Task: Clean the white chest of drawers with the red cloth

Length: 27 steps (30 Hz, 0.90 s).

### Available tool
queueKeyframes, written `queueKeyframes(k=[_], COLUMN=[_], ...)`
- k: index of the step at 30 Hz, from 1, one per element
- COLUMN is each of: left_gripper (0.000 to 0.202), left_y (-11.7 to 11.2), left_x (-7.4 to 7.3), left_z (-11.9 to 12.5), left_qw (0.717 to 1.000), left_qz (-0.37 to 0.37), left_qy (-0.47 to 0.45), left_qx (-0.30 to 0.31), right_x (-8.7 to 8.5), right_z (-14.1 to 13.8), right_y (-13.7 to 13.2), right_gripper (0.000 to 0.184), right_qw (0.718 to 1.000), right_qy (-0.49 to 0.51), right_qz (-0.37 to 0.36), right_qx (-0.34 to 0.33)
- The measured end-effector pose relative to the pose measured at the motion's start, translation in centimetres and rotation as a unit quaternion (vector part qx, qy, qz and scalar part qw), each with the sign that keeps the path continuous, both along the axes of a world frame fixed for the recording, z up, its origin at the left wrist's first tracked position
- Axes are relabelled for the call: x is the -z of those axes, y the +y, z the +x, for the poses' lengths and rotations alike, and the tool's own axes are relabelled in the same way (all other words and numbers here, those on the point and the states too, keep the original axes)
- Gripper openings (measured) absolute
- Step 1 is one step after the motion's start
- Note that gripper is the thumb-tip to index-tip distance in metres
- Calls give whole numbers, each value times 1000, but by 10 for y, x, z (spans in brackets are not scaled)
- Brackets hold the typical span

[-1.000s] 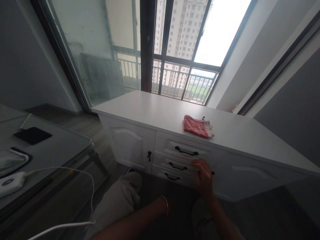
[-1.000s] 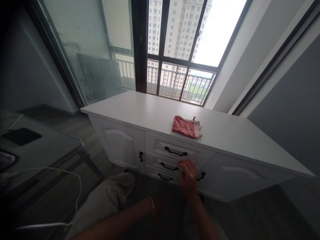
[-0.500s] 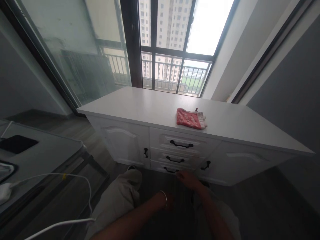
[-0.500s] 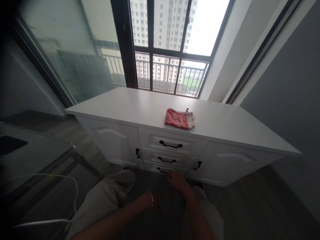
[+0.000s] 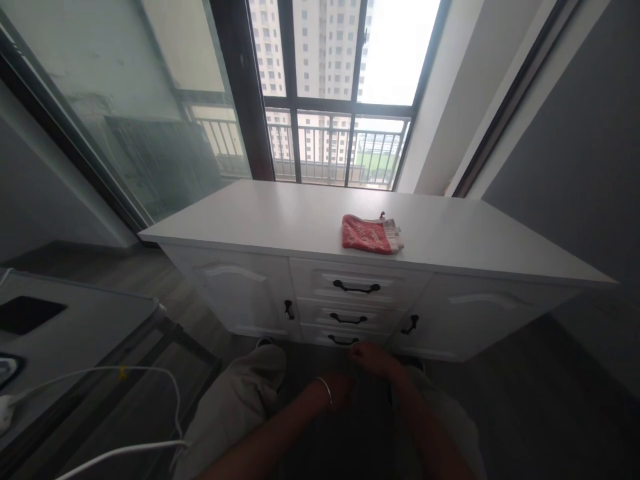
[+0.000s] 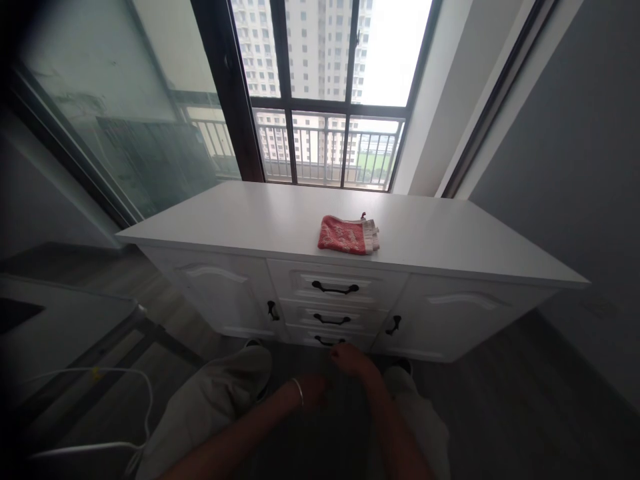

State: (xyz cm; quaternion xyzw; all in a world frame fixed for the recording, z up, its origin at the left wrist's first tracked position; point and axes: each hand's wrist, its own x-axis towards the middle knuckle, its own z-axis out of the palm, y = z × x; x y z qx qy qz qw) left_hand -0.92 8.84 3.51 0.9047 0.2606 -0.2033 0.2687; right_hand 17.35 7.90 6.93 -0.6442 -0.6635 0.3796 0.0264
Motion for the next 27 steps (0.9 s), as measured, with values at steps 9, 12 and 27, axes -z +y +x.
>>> queueKeyframes(k=[9, 12, 27], left_gripper=[34, 35, 27], left_y=[30, 45, 34], left_x=[-65, -111, -128], left_z=[-10, -6, 49], left_qw=[984, 931, 845], left_qz=[88, 181, 324], left_qy=[-108, -252, -320], left_qx=[-110, -194, -279], right_x=[-3, -6, -11], right_z=[2, 3, -7], right_y=[6, 8, -5], right_gripper=[24, 27, 33], right_qw=[998, 997, 998], right_qy=[37, 46, -42], right_qz=[-48, -51, -16], right_qx=[30, 33, -47])
